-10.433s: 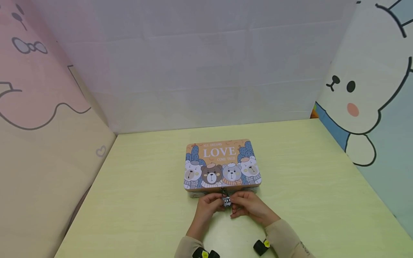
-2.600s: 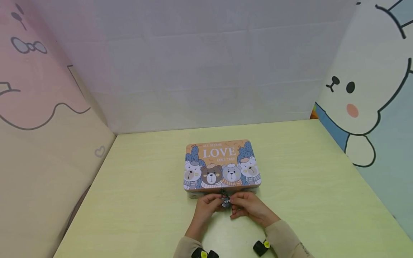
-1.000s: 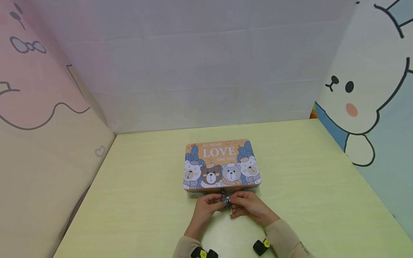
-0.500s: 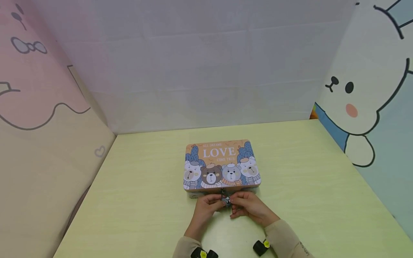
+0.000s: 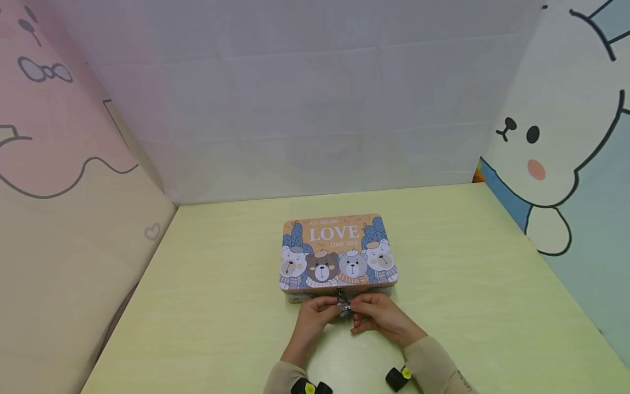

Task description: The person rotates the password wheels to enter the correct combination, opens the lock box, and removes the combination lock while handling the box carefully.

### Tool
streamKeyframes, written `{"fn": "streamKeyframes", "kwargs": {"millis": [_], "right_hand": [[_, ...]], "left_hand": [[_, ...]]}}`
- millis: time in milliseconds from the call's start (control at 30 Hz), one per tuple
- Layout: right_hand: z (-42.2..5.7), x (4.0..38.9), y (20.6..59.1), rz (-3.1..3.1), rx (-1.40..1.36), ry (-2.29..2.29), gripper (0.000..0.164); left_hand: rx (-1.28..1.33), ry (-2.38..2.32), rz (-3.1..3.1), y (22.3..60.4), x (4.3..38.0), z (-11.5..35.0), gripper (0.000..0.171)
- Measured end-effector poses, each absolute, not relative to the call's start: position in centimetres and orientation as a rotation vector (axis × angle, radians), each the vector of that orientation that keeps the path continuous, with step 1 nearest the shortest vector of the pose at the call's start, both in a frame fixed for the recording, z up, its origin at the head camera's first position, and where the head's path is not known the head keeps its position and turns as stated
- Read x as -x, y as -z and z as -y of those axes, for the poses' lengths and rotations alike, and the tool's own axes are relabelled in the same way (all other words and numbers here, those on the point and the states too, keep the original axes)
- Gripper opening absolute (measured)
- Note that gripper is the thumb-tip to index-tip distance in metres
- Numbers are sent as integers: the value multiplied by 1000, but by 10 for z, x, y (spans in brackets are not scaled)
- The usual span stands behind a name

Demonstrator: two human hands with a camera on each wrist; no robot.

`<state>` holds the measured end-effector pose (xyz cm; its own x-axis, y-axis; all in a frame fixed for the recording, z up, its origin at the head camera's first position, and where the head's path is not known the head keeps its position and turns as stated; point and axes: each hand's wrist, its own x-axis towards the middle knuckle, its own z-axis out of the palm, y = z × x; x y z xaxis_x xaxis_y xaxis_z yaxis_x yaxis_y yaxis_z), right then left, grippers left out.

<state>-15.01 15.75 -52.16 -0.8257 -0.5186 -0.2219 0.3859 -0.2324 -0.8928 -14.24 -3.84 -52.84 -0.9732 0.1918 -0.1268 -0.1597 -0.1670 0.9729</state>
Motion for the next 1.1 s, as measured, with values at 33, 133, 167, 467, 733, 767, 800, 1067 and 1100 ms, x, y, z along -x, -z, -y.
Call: {"fn": "streamKeyframes", "kwargs": {"millis": [33, 133, 167, 467, 733, 767, 800, 1067, 1100], "right_hand": [[-157, 150, 522, -1465, 161, 2088, 15], [-157, 150, 522, -1469, 159, 2088, 16], [-157, 150, 522, -1470, 158, 2088, 15], [-158, 151, 521, -1456, 172, 2095, 16], [-156, 149, 521, -1454, 176, 2095, 12], [-156, 148, 521, -1458, 177, 2096, 12], [-156, 148, 521, -1460, 179, 2097, 12], [-153, 147, 523, -1474, 203, 2102, 10], [-153, 146, 523, -1471, 204, 2103, 11]], "left_hand": [[-34, -2241, -1855, 529, 143, 39, 26], [-13, -2250, -1836, 529, 143, 39, 27], [-7, -2251, -1832, 529, 144, 39, 28], [-52, -2228, -1851, 528, 142, 40, 29], [110, -2270, -1906, 526, 130, 38, 36], [149, -2285, -1907, 525, 128, 37, 36], [183, -2299, -1910, 524, 126, 36, 35], [277, -2448, -1953, 527, 118, 29, 22], [286, -2465, -1949, 528, 118, 29, 23]]}}
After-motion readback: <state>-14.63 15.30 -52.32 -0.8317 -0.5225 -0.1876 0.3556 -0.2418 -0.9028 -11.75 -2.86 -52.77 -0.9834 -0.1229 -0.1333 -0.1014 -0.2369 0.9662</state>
